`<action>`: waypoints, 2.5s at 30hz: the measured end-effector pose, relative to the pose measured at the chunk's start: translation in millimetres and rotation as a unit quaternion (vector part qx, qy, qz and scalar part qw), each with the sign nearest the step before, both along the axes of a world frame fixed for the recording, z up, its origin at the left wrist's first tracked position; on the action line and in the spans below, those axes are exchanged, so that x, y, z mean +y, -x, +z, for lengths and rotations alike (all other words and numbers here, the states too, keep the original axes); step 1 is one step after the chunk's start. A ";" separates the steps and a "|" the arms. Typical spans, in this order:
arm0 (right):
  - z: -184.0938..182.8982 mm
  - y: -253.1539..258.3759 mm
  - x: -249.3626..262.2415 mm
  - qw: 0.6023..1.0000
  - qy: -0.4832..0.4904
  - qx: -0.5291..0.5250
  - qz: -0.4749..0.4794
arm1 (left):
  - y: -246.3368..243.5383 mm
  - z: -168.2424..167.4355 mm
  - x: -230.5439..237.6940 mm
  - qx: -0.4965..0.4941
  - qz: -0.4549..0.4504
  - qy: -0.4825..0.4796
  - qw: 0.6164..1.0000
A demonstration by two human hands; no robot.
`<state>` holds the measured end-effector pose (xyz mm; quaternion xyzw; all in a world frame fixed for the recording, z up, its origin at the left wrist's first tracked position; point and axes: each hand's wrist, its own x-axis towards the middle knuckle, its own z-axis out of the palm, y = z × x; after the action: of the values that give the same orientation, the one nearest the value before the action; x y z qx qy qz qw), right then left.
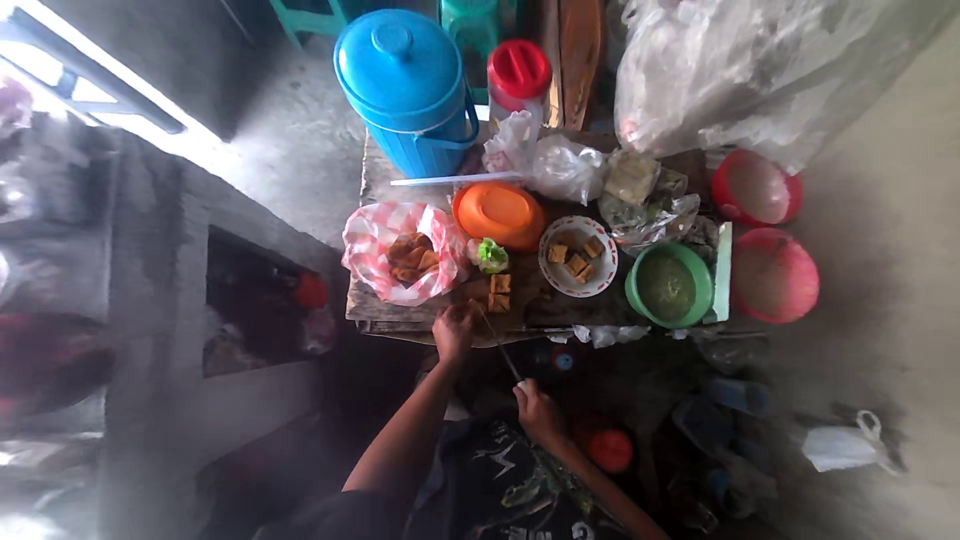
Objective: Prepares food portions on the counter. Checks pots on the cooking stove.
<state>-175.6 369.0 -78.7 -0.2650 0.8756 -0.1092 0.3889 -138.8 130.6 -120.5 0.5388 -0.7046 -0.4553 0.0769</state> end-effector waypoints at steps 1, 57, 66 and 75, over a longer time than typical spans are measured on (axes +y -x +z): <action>0.0 -1.7 -2.6 1.000 -0.003 -0.004 0.004 | 0.8 0.9 0.3 -0.004 0.000 -0.004 1.000; 17.2 52.7 -13.5 0.991 0.014 0.024 -0.129 | 63.9 14.8 2.1 -0.076 -0.059 0.032 0.995; 11.4 65.4 -18.8 0.999 -0.008 0.025 -0.044 | 79.7 15.5 -3.9 -0.083 -0.092 0.003 0.992; 15.5 64.4 5.1 0.998 -0.010 0.032 -0.054 | 73.4 13.7 -9.0 -0.086 -0.251 0.115 0.957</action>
<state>-240.0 374.1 -63.2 -0.2168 0.9016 -0.1126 0.3570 -212.2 121.6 -106.8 0.3686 -0.8689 -0.3279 -0.0391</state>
